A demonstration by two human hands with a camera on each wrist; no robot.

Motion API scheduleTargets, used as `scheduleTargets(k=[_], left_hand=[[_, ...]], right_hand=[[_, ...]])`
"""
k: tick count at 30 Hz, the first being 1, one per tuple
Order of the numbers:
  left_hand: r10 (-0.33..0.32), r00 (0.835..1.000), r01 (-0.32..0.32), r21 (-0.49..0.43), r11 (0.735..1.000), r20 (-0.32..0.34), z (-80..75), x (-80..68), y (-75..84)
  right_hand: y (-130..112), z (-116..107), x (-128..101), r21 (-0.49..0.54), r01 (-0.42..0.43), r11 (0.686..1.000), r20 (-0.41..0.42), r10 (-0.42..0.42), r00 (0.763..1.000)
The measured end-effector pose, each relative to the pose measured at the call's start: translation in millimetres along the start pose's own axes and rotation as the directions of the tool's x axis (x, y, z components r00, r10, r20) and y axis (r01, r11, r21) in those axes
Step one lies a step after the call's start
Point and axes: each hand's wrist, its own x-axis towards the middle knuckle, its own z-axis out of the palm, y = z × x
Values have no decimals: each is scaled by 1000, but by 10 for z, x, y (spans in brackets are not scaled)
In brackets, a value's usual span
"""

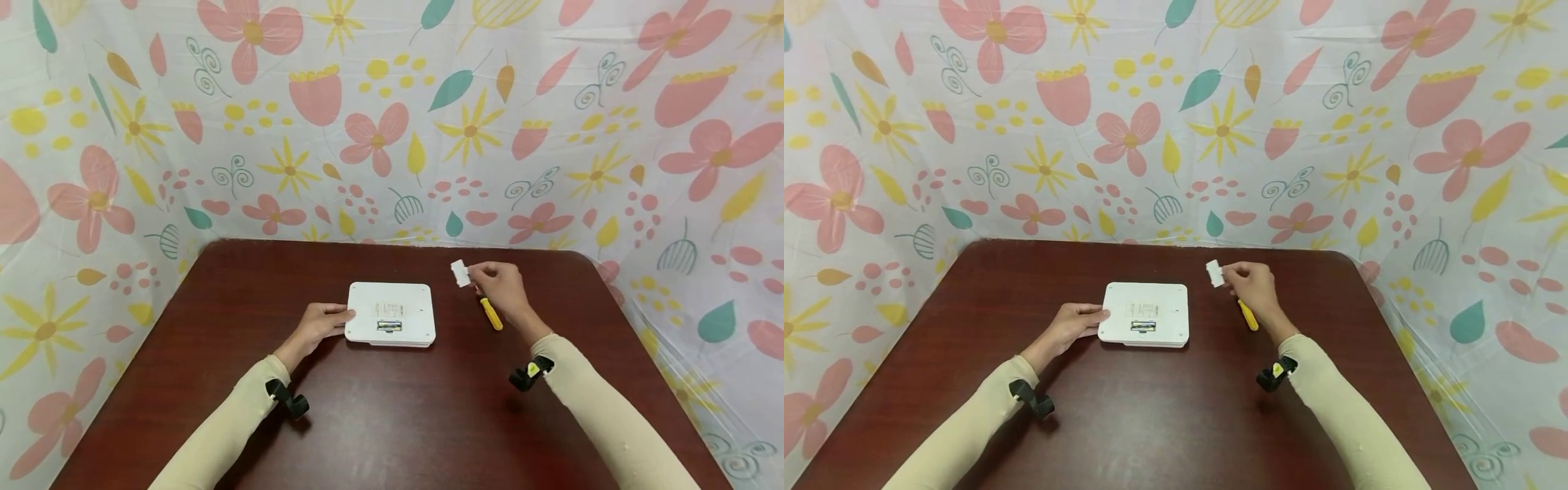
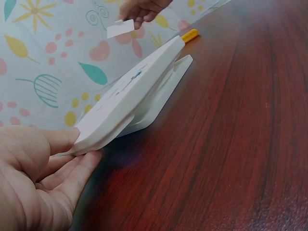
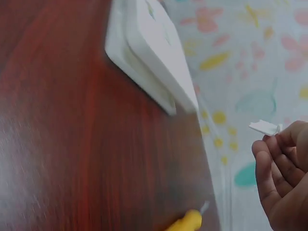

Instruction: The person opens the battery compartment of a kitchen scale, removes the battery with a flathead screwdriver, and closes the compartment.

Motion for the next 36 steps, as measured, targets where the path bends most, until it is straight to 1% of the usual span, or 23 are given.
scheduleTargets(k=[3, 6, 12, 18, 22, 26, 29, 32, 34, 36], left_hand=[[-3, 1000, 3, -8, 1000, -6, -5, 1, -3], [0, 1000, 0, -6, 1000, 0, -5, -1, -8], [-11, 1000, 11, 3, 1000, -6, 5, 4, -12], [-12, 1000, 12, 7, 1000, -11, -2, -1, -3], [-14, 1000, 14, 18, 1000, -10, -4, -9, 3], [-11, 1000, 11, 17, 1000, -14, 1, -22, 13], [-2, 1000, 2, 20, 1000, -6, -1, -27, 6], [3, 1000, -3, 18, 1000, -3, -2, -22, -2], [6, 1000, -6, 16, 1000, -3, 0, -19, -3], [6, 1000, -6, 14, 1000, -3, 4, -19, -3]], right_hand=[[162, -151, 78, 89, -110, 990, -36, 114, 993], [301, -293, 119, 121, -163, 979, -67, 172, 983], [537, -569, 167, 134, -222, 966, -106, 236, 966], [725, -774, 168, 150, -264, 953, -82, 278, 957], [819, -832, 139, 144, -301, 943, -29, 308, 951], [910, -834, 127, 153, -331, 931, 6, 335, 942], [970, -819, 124, 168, -360, 918, 8, 364, 931], [1012, -799, 115, 162, -383, 910, -3, 388, 922], [1029, -787, 105, 137, -390, 911, -21, 396, 918], [1048, -780, 96, 84, -401, 912, -43, 405, 913]])
